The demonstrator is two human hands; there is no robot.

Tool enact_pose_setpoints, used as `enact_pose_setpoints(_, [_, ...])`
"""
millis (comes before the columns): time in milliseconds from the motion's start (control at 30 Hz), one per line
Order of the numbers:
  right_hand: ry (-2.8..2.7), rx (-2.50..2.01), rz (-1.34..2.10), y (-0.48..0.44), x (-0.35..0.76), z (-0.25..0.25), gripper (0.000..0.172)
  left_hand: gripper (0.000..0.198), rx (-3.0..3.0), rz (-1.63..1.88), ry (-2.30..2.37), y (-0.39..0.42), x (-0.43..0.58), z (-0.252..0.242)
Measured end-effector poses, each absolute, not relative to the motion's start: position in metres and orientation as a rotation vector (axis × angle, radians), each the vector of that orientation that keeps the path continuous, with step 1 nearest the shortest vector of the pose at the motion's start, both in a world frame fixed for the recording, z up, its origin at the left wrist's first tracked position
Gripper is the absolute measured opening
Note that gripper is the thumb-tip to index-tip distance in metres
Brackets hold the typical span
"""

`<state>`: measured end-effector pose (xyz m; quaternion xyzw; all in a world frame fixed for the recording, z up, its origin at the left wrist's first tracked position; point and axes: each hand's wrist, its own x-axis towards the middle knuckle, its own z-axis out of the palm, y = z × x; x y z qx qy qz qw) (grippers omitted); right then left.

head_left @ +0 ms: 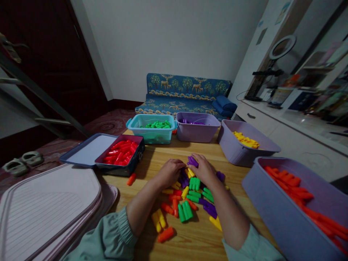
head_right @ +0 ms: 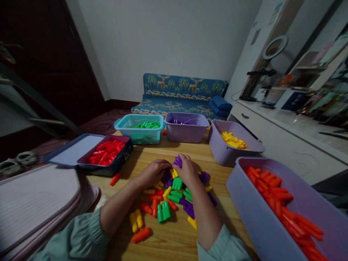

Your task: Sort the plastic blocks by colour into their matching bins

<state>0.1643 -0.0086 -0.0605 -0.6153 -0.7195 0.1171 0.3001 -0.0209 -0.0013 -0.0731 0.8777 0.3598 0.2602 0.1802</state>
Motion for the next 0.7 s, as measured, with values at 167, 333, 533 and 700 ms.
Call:
enact_pose_setpoints(167, [-2.006, -1.790, 0.331, -0.014, 0.162, -0.051, 0.034, 0.047, 2.445, 0.754, 1.140, -0.001, -0.028, -0.073])
enact_pose_setpoints(333, [-1.734, -1.605, 0.602, -0.012, 0.159, -0.046, 0.019, 0.035, 2.239, 0.911, 1.244, -0.005, -0.028, -0.063])
enact_pose_setpoints(533, [-1.119, -1.167, 1.235, -0.016, 0.144, -0.039, 0.037, 0.042, 1.386, 1.032, 1.032, -0.008, -0.024, -0.050])
enact_pose_setpoints(700, [-1.112, -1.154, 1.193, -0.019, 0.132, -0.037, 0.037, 0.047, 1.376, 0.913, 0.898, -0.011, -0.024, -0.043])
